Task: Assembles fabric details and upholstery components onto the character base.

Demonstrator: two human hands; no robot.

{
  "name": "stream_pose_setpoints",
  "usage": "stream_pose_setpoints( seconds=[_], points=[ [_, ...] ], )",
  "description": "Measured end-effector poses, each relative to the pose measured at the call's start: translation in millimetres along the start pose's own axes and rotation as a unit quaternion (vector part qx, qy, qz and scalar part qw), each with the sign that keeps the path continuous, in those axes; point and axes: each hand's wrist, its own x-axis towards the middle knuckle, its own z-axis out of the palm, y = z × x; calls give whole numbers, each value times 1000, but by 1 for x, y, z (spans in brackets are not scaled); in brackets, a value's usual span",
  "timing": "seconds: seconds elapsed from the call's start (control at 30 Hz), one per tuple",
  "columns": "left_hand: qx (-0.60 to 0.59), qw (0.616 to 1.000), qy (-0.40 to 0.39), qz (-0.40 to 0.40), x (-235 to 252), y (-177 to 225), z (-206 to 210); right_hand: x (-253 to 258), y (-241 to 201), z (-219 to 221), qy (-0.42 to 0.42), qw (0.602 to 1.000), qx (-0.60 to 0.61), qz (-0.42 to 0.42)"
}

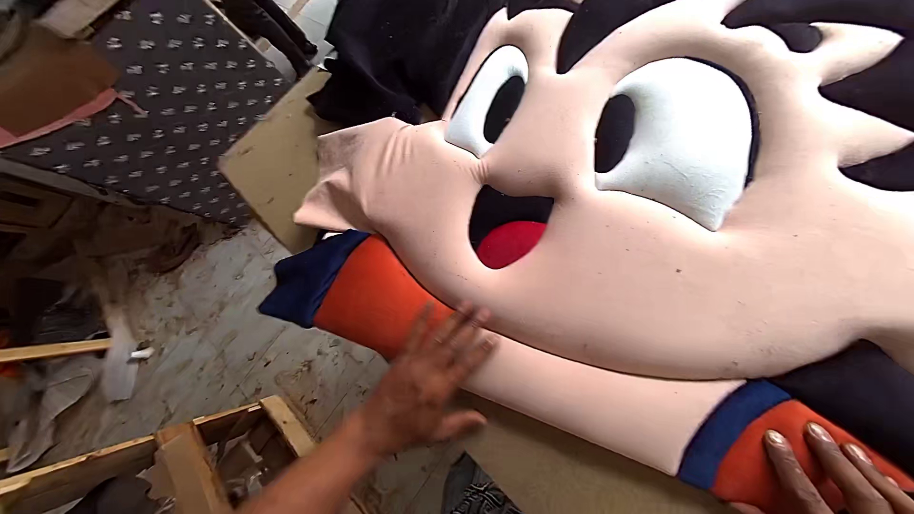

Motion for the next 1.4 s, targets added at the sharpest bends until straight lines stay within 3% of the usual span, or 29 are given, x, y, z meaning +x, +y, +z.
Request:
stream_pose_setpoints(
  seconds=[0.1,0.2,0.47,0.57,0.67,0.77,0.87,0.93,1.0,1.13,1.23,1.3,1.4],
  points=[
    [2,995,-19,93,19,-51,-7,-5,-2,-4,12,1000,8,10],
    [-26,987,-20,154,34,-62,-1,-5,-6,-5,16,1000,4,27],
    [-86,984,-36,152,38,-64,0,1,-10,-9,14,999,-17,34],
    [-95,979,-95,157,46,-57,-9,2,-15,-4,60,997,-17,53],
    [-136,966,-129,180,76,0,-5,-4,-21,-3,67,994,-25,88],
    [-228,945,-58,228,122,104,19,-4,-23,-3,76,990,-28,117],
    [-343,882,-15,323,163,202,42,-6,-23,2,113,982,-7,149],
    [-397,843,-11,363,179,240,53,-6,-25,-10,124,977,26,171],
    [-392,844,-8,366,188,255,70,-3,-28,-32,127,972,63,185],
    [-371,873,-40,314,194,256,97,-9,-13,-1,201,971,39,123],
    [-360,890,-29,278,195,257,98,-25,8,-33,115,974,153,123],
    [-332,907,-34,257,194,258,98,-53,40,-30,165,970,102,149],
    [-282,926,-11,253,193,262,97,-88,90,-17,121,972,-6,199]
  ],
)
